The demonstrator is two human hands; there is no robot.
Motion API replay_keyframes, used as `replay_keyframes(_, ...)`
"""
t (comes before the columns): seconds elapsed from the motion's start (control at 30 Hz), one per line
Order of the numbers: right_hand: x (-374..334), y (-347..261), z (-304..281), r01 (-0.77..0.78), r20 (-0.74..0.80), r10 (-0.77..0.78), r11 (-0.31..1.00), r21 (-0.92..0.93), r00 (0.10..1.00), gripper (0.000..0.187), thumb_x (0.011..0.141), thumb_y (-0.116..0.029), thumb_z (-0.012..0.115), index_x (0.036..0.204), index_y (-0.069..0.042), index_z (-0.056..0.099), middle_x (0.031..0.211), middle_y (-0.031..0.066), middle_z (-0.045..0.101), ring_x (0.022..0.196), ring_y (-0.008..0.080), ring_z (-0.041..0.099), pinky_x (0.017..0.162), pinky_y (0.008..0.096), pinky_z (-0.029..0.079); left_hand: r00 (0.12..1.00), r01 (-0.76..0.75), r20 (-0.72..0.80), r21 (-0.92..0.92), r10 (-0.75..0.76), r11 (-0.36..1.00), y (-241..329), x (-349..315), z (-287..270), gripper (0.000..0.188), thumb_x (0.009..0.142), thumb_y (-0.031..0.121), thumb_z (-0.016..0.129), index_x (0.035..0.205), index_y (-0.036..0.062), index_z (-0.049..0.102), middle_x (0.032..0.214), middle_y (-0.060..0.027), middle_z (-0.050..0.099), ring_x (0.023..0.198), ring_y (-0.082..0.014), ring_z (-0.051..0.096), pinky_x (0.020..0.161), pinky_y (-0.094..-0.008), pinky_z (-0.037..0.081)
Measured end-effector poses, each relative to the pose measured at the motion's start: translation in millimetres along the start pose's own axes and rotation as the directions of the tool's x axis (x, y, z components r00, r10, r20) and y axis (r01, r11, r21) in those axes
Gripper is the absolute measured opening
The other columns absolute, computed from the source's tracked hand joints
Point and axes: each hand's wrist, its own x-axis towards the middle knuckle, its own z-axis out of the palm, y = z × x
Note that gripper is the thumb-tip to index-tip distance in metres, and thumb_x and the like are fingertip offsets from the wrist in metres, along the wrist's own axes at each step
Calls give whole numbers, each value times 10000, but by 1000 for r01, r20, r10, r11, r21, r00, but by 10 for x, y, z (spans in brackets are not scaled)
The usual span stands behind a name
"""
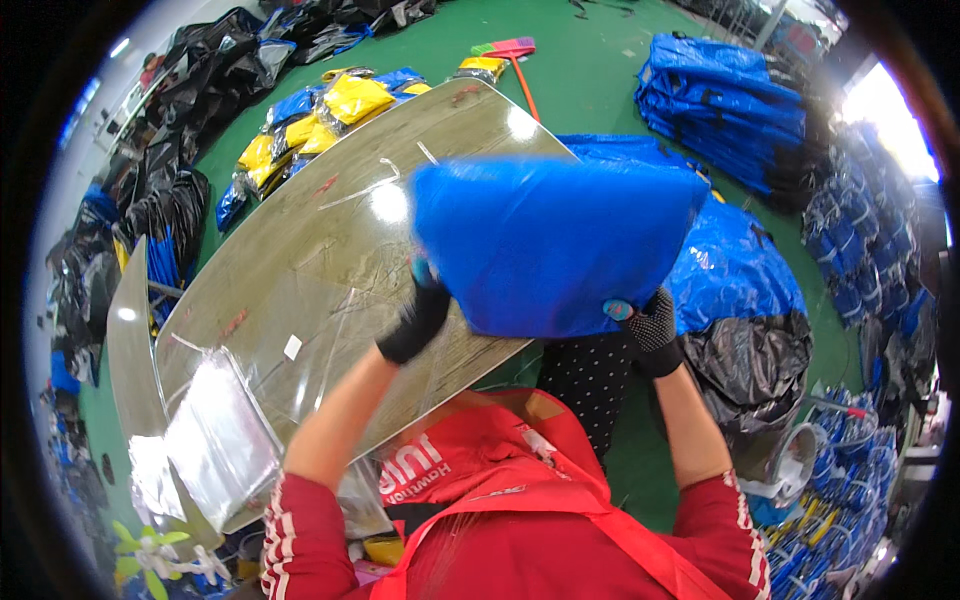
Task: The person folds blue and yellow tarps on a table, then places each folded tarp into a clear plastic bag. The person repeats this process for multiple tarps, handling them one at a time.
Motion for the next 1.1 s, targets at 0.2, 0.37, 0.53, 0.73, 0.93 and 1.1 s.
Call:
replay_keyframes(0.2, -390, 392, 399, -481, 171, 453, 778, 403, 875, 594, 816, -176, 753, 1336, -48, 495, 1197, 85, 603, 999, 200, 594, 870, 335, 503, 847, 458, -436, 310, -303, 834, -223, -1019, 722, 535, 908, 461, 581, 1186, 3, 584, 971, -235, 665, 819, -315, 671, 715, -402, 515)
replay_keyframes(0.37, -429, 413, 221, -398, 123, 379, 882, 252, 917, 662, 826, -156, 731, 1395, -44, 412, 1263, 120, 570, 1094, 237, 582, 914, 374, 505, 930, 365, -343, 838, -129, 405, -101, -1590, -175, 296, 796, 360, 698, 971, 121, 678, 1009, -115, 689, 966, -302, 644, 788, -395, 518)
replay_keyframes(0.53, -427, 377, 137, -559, 491, 452, 824, 89, 745, 767, 773, -162, 764, 1424, -27, 382, 1320, 133, 538, 1136, 236, 560, 974, 385, 464, 950, 89, -224, 862, 217, 500, -463, -1781, -617, 294, 710, 356, 747, 797, 106, 618, 1346, -129, 521, 1312, -353, 392, 1140, -520, 212)
replay_keyframes(0.73, -432, 345, 174, -554, 488, 496, 832, -29, 719, 805, 758, -228, 778, 1422, -8, 380, 1332, 144, 530, 1180, 248, 537, 1012, 393, 434, 938, 32, -197, 868, 285, 496, -551, -1801, -583, 244, 761, 299, 715, 818, 104, 581, 1395, -108, 489, 1355, -361, 345, 1152, -540, 176)
replay_keyframes(0.93, -291, 150, 134, -550, 545, 495, 832, -72, 677, 790, 764, -233, 777, 1410, 7, 391, 1316, 152, 542, 1157, 250, 553, 995, 384, 449, 955, 105, -222, 872, 196, 478, -581, -1796, -593, 183, 809, 241, 675, 858, 83, 596, 1368, -118, 514, 1342, -347, 374, 1159, -522, 174)
replay_keyframes(1.1, -493, 23, 764, -613, 569, 469, 786, 81, 676, 729, 758, -149, 762, 1383, 8, 423, 1258, 132, 572, 1089, 225, 577, 957, 373, 468, 894, 114, -430, 495, 129, 861, -470, -1752, -658, 155, 870, 195, 630, 954, 66, 640, 1168, -107, 637, 1164, -269, 550, 1084, -413, 332)
